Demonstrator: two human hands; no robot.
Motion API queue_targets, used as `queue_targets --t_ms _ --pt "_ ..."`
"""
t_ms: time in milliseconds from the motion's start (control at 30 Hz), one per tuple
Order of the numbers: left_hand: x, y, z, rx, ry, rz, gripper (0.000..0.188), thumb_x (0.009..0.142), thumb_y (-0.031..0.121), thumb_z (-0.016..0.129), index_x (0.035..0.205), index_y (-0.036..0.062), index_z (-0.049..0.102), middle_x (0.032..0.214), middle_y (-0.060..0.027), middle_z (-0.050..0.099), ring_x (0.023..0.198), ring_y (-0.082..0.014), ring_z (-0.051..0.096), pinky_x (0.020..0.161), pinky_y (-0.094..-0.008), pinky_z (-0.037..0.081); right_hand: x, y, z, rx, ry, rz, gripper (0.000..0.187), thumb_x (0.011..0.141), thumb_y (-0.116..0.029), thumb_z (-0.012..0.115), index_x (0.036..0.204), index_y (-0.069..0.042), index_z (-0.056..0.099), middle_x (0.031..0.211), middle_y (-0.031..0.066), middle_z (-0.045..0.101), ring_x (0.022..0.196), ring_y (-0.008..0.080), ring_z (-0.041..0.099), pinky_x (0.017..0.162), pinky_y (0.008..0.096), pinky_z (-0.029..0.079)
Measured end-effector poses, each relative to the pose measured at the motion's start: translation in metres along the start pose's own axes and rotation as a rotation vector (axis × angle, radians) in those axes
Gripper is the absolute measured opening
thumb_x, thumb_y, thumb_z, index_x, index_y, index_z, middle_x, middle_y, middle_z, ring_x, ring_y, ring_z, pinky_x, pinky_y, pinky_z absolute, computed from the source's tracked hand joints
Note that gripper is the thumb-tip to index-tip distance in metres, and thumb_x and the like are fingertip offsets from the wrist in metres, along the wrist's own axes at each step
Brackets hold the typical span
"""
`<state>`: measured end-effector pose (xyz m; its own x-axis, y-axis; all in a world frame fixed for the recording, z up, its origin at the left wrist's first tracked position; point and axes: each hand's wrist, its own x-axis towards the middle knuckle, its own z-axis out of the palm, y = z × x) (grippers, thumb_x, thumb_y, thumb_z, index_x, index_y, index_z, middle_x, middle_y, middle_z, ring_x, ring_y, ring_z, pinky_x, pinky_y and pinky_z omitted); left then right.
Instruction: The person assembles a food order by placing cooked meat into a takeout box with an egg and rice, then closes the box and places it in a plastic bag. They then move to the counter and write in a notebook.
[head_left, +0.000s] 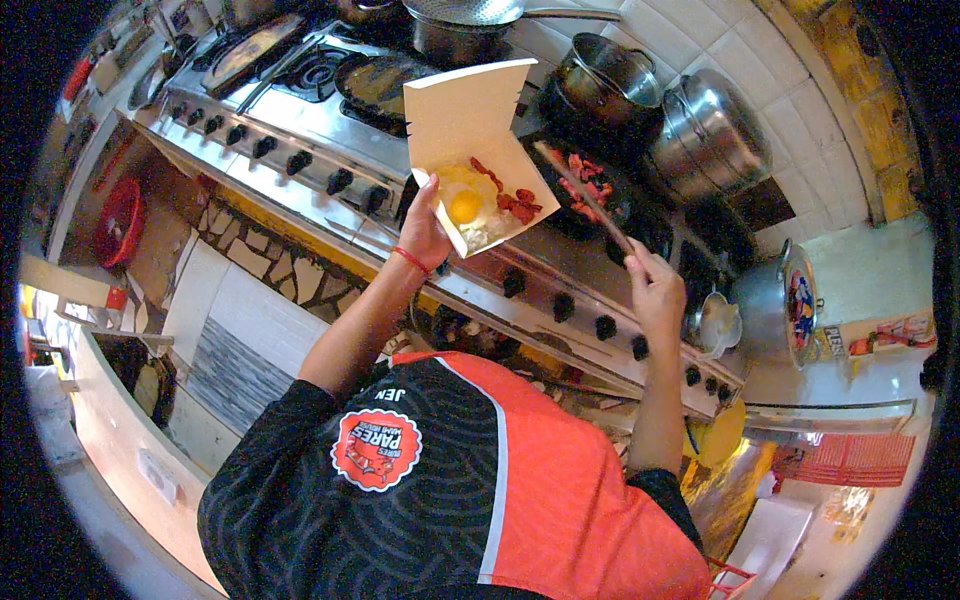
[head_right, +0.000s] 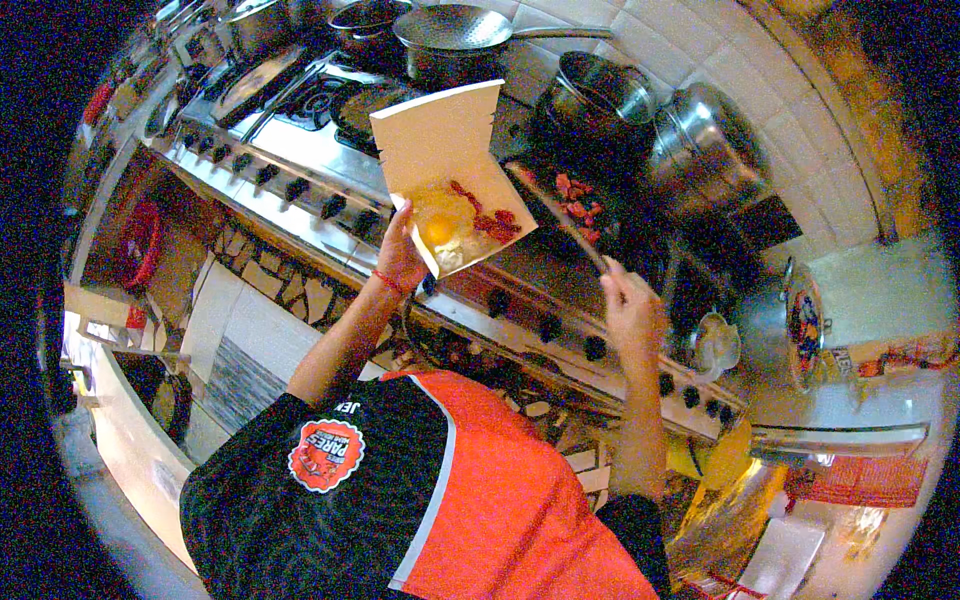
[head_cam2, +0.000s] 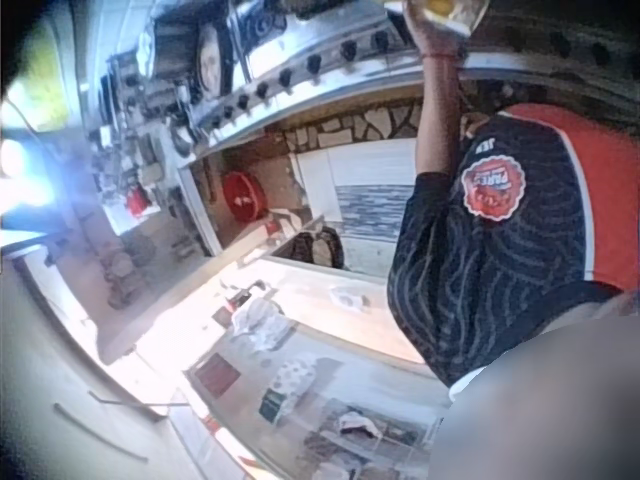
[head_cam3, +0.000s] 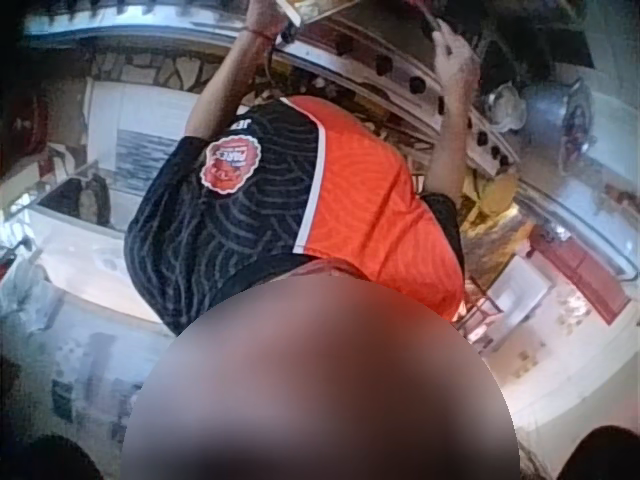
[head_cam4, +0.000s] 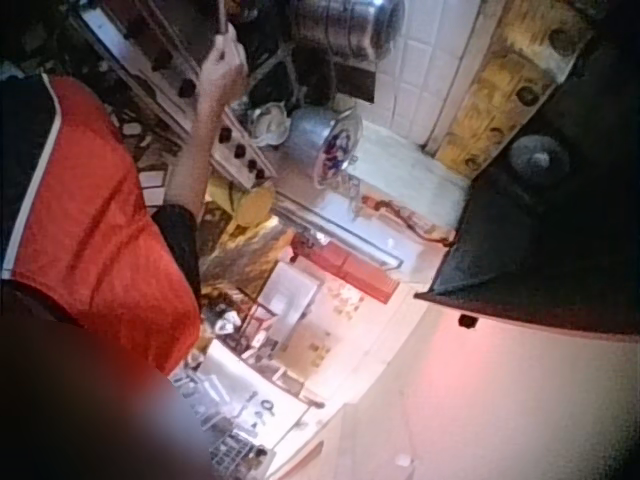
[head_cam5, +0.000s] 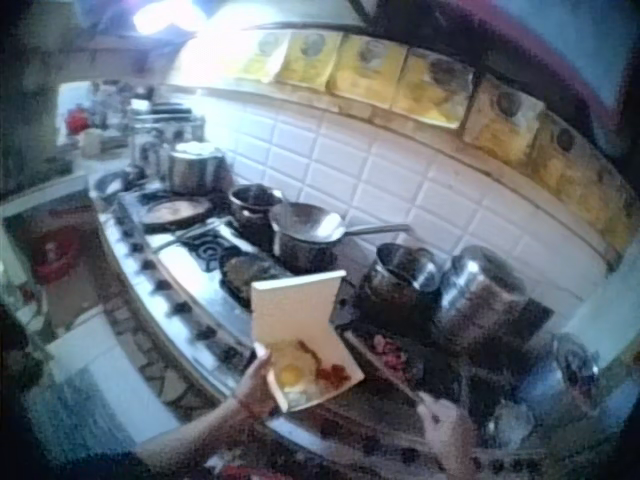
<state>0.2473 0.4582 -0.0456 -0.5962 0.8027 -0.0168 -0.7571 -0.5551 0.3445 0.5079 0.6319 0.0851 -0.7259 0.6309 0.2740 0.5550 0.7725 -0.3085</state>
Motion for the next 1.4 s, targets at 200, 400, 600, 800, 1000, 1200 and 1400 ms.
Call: queue_targets --t_ms 200,400,600,800,1000,1200,1400 --pt "-0.008 -0.004 0.008 -0.038 -0.057 -0.041 0.057 0.093 0.04 0.053 0.137 0.0065 0.039 0.135 -0.0131 0.05 0.124 -0.0307 0.05 0.107 -0.0474 0.038 -0.011 -0.029 0.002 -0.286 0.119 -0.126 0.037 0.09 -0.027 0.06 0.127 -0.02 0.06 0.085 0.0074 0.058 0.076 0.0283 0.06 0.065 0.0376 0.048" --pt "-0.018 0.007 -0.002 -0.005 0.023 -0.052 0.056 0.093 0.043 0.052 0.135 0.0071 0.042 0.133 -0.0126 0.052 0.122 -0.0299 0.051 0.106 -0.0469 0.039 -0.016 0.058 -0.037 -0.292 -0.003 0.133 0.038 0.091 -0.032 0.058 0.125 -0.016 0.06 0.09 0.0147 0.062 0.081 0.0352 0.062 0.071 0.0442 0.05" --pt "-0.03 0.017 -0.009 0.036 -0.008 -0.049 0.062 0.092 0.046 0.052 0.138 0.0073 0.039 0.135 -0.0133 0.05 0.125 -0.0306 0.048 0.106 -0.0479 0.039 -0.007 0.112 -0.006 -0.17 -0.142 0.091 0.03 0.091 -0.033 0.058 0.113 -0.015 0.068 0.091 0.0167 0.066 0.085 0.037 0.063 0.077 0.0419 0.05" --pt "-0.033 0.017 -0.004 0.022 0.022 -0.026 0.062 0.092 0.046 0.054 0.138 0.0074 0.039 0.136 -0.0128 0.049 0.126 -0.0305 0.048 0.106 -0.0481 0.038 0.033 0.115 0.014 -0.132 -0.089 0.096 0.037 0.091 -0.038 0.057 0.121 -0.019 0.064 0.097 0.015 0.064 0.091 0.0359 0.062 0.077 0.0445 0.05" --pt "-0.038 0.02 -0.004 0.03 0.044 0.0 0.059 0.093 0.045 0.052 0.138 0.0074 0.04 0.136 -0.0126 0.05 0.125 -0.0299 0.049 0.106 -0.0474 0.039 0.067 0.122 0.033 -0.184 -0.133 0.057 0.036 0.09 -0.039 0.058 0.12 -0.02 0.064 0.099 0.015 0.066 0.091 0.0355 0.063 0.077 0.0434 0.05" --pt "-0.043 0.027 -0.007 0.056 0.102 0.051 0.059 0.094 0.046 0.047 0.138 0.0073 0.041 0.137 -0.0125 0.05 0.125 -0.03 0.049 0.105 -0.0472 0.04 0.042 0.109 0.042 -0.177 -0.059 0.002 0.03 0.092 -0.035 0.056 0.115 -0.02 0.067 0.094 0.0135 0.067 0.083 0.0349 0.064 0.073 0.0436 0.051" --pt "-0.044 0.032 -0.007 0.019 0.044 0.05 0.059 0.094 0.045 0.05 0.138 0.0069 0.039 0.137 -0.0124 0.049 0.125 -0.0292 0.049 0.106 -0.0467 0.039 0.017 0.1 0.021 -0.127 -0.088 0.08 0.034 0.093 -0.038 0.053 0.118 -0.019 0.065 0.09 0.0128 0.065 0.083 0.0349 0.063 0.072 0.0447 0.05"
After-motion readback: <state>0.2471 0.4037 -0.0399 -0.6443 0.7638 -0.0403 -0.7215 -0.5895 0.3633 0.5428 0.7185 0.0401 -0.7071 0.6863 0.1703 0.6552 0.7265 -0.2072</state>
